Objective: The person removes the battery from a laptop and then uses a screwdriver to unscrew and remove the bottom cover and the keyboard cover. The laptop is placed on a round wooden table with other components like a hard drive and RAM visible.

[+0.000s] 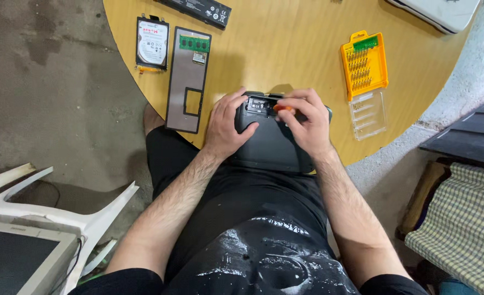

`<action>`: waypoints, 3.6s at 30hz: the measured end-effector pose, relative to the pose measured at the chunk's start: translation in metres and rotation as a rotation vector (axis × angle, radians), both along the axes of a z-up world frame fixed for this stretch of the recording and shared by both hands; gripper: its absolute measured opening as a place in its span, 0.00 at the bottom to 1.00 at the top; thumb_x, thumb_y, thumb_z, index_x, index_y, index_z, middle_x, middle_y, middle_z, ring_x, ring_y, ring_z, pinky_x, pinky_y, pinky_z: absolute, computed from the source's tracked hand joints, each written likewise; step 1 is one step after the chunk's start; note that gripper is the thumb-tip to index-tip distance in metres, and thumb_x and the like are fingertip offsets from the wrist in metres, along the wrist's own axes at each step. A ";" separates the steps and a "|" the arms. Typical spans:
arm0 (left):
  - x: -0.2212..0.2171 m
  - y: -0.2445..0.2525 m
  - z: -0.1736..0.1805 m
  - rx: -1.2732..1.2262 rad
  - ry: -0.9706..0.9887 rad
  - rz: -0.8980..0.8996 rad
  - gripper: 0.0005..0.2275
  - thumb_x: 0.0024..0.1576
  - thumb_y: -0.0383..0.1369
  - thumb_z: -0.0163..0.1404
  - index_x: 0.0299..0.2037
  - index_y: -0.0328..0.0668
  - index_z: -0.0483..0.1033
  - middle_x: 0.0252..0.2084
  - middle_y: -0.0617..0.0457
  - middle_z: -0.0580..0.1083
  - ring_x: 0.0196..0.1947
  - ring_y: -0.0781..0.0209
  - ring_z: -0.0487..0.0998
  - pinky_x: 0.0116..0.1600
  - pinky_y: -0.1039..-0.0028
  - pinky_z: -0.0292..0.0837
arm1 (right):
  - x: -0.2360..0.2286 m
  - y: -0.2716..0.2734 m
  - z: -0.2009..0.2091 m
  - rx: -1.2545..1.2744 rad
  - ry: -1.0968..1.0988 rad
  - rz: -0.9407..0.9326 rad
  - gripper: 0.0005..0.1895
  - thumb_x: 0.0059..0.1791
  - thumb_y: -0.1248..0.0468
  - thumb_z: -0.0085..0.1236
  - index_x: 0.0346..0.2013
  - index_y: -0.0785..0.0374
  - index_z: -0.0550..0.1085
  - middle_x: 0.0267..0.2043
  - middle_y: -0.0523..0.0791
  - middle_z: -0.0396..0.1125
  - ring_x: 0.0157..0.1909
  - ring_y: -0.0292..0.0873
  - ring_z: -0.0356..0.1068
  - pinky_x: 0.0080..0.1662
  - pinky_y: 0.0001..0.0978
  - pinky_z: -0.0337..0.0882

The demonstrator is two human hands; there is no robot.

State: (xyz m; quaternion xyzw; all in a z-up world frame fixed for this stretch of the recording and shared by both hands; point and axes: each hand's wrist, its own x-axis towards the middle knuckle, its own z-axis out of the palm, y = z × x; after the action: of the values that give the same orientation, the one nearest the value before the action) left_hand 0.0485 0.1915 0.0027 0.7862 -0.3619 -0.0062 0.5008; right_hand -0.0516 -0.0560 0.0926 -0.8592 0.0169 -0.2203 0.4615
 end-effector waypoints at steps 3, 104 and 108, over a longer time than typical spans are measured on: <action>-0.004 -0.017 0.020 0.016 -0.061 0.010 0.40 0.57 0.31 0.77 0.81 0.44 0.72 0.82 0.42 0.74 0.81 0.37 0.76 0.86 0.44 0.69 | -0.003 0.000 -0.005 0.193 -0.018 -0.024 0.11 0.64 0.68 0.75 0.62 0.63 0.90 0.48 0.50 0.78 0.33 0.43 0.86 0.41 0.38 0.84; -0.016 -0.090 0.025 -0.148 -0.016 -0.107 0.33 0.48 0.22 0.62 0.70 0.50 0.82 0.54 0.61 0.85 0.55 0.54 0.88 0.74 0.54 0.76 | -0.131 -0.150 -0.043 0.652 -0.002 -0.803 0.21 0.63 0.73 0.73 0.64 0.64 0.69 0.50 0.56 0.82 0.45 0.46 0.89 0.52 0.36 0.95; -0.015 -0.092 0.027 -0.171 -0.066 -0.073 0.31 0.48 0.21 0.61 0.67 0.48 0.83 0.50 0.60 0.84 0.50 0.54 0.87 0.70 0.54 0.79 | -0.132 -0.157 -0.052 0.509 0.048 -0.785 0.17 0.60 0.75 0.77 0.60 0.70 0.79 0.49 0.56 0.81 0.47 0.47 0.90 0.54 0.43 0.96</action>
State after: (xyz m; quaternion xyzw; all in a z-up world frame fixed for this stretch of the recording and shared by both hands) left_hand 0.0330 0.0991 0.0299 0.7268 -0.4058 0.0322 0.5533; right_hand -0.1833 -0.2127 0.0404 -0.6521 0.4049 -0.3469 0.5391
